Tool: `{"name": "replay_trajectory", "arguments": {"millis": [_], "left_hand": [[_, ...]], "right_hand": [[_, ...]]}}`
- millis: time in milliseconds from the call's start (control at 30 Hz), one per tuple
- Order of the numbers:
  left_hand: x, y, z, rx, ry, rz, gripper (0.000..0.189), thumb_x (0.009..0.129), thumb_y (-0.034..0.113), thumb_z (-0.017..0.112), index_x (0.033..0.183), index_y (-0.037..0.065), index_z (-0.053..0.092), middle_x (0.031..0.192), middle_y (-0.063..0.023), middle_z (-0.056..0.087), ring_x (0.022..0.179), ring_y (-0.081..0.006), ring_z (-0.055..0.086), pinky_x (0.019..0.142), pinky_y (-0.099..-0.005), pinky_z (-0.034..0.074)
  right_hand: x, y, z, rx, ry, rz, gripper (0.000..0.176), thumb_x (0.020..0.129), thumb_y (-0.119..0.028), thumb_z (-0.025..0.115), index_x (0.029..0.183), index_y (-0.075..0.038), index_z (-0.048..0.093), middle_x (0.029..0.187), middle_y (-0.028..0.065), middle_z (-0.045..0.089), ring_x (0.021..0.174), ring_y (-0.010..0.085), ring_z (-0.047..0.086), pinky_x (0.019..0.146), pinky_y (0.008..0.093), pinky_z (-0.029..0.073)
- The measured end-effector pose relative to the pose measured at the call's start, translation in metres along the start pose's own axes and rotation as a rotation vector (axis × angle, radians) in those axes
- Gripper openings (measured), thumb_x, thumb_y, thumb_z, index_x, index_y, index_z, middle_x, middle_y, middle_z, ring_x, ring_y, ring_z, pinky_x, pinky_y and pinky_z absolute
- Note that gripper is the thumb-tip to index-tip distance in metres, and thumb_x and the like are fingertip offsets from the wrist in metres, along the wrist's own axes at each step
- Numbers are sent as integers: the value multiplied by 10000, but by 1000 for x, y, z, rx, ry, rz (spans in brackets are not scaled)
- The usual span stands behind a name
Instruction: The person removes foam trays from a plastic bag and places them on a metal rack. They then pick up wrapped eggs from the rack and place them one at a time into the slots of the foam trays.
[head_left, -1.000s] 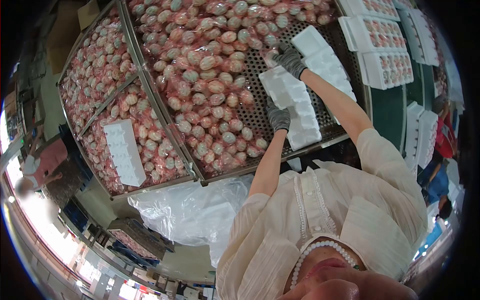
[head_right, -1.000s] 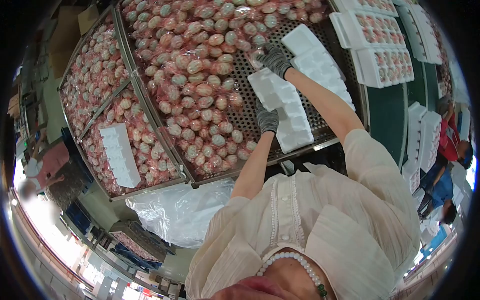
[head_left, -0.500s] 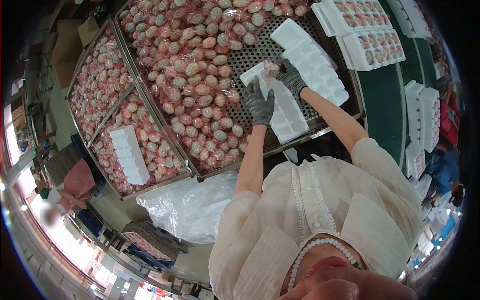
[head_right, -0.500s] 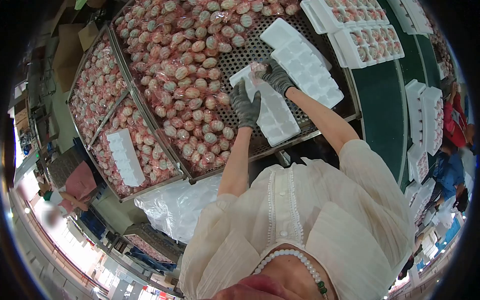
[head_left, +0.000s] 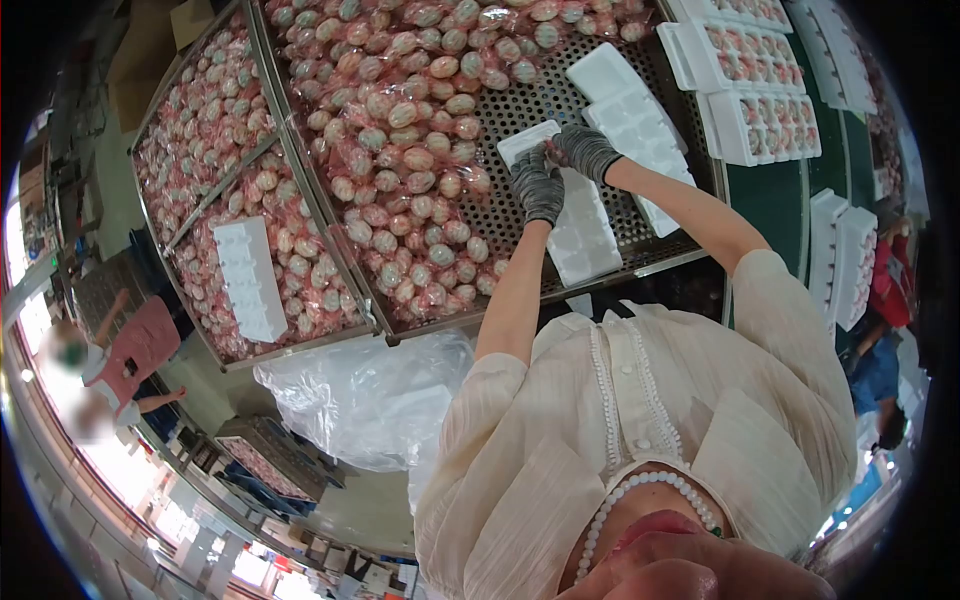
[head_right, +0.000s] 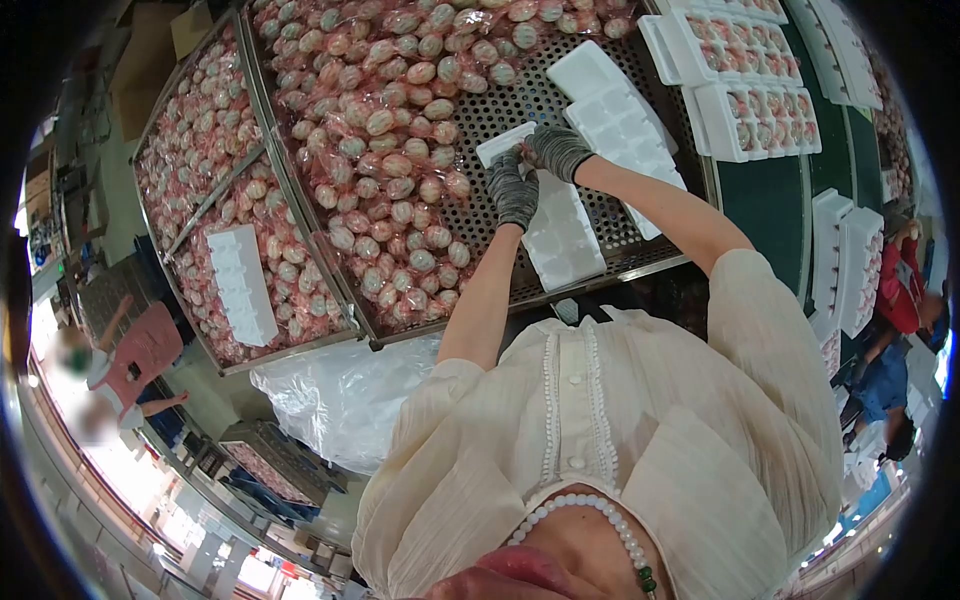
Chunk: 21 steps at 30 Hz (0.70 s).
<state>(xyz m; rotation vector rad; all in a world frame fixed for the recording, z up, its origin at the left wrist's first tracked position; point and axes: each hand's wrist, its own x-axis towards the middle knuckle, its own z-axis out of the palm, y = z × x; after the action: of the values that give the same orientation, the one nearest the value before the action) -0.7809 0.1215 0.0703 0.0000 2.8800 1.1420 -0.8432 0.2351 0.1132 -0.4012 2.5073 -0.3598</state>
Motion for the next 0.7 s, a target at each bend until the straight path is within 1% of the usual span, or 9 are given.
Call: {"name": "replay_trajectory", "arguments": {"millis": [100, 167, 200, 300, 367, 433, 567, 633, 700], "left_hand": [[1, 2, -4, -15, 26, -11, 370, 670, 97, 578, 1034, 103, 512, 945, -114, 533, 888, -295, 480, 784, -400, 372], [2, 3, -9, -50, -16, 20, 349, 681, 98, 562, 1027, 106, 522, 940, -124, 530, 887, -305, 480, 796, -408, 368], [1, 1, -9, -17, -4, 61, 344, 689, 106, 541, 1033, 98, 523, 941, -128, 533, 882, -309, 484, 806, -414, 363], [1, -6, -7, 109, -105, 63, 359, 684, 102, 526, 1042, 86, 520, 936, -129, 538, 885, -313, 486, 815, -411, 363], [4, -12, -8, 145, -94, 104, 373, 690, 100, 504, 1062, 79, 514, 922, -140, 541, 885, -324, 487, 828, -410, 360], [7, -7, -9, 65, -209, 82, 392, 692, 107, 497, 1082, 71, 504, 937, -149, 531, 901, -332, 480, 832, -417, 359], [-1, -8, -13, 137, -145, 73, 390, 687, 103, 492, 1074, 57, 512, 955, -160, 522, 891, -333, 480, 817, -409, 364], [-4, -13, -14, 102, -124, 55, 385, 697, 86, 494, 1081, 59, 505, 939, -169, 523, 873, -328, 484, 817, -405, 371], [-2, -19, -8, -135, 145, 46, 391, 709, 62, 493, 1099, 45, 483, 951, -163, 526, 880, -294, 493, 809, -387, 381]], "right_hand": [[17, 34, 66, -212, 228, -174, 142, 708, -150, 562, 800, -51, 603, 758, 145, 603, 695, 280, 589, 648, 372, 469], [47, 61, 101, 716, -24, 10, 132, 689, -143, 580, 780, -51, 606, 737, 143, 608, 678, 272, 595, 635, 379, 469], [22, 34, 42, 111, -48, -54, 138, 689, -157, 576, 781, -62, 616, 739, 135, 610, 694, 259, 599, 639, 376, 470], [14, 1, 18, -300, 13, -44, 159, 696, -208, 565, 764, -78, 628, 737, 127, 613, 690, 265, 597, 637, 371, 470], [22, 4, 33, -347, 117, -87, 191, 696, -263, 555, 739, -98, 641, 749, 115, 618, 701, 272, 597, 642, 374, 469], [18, 9, 28, -146, 6, 16, 197, 682, -289, 571, 730, -112, 641, 766, 113, 615, 730, 275, 592, 657, 373, 466], [37, -6, -23, -200, -262, 70, 187, 683, -266, 590, 781, -110, 626, 789, 120, 606, 766, 270, 578, 694, 348, 457], [49, -27, -24, 124, -23, 41, 189, 709, -225, 575, 832, -81, 578, 842, 116, 590, 768, 266, 565, 695, 363, 439], [78, -43, -9, 307, 350, -34, 185, 713, -206, 565, 831, -65, 548, 854, 127, 573, 763, 265, 552, 678, 375, 422]]}}
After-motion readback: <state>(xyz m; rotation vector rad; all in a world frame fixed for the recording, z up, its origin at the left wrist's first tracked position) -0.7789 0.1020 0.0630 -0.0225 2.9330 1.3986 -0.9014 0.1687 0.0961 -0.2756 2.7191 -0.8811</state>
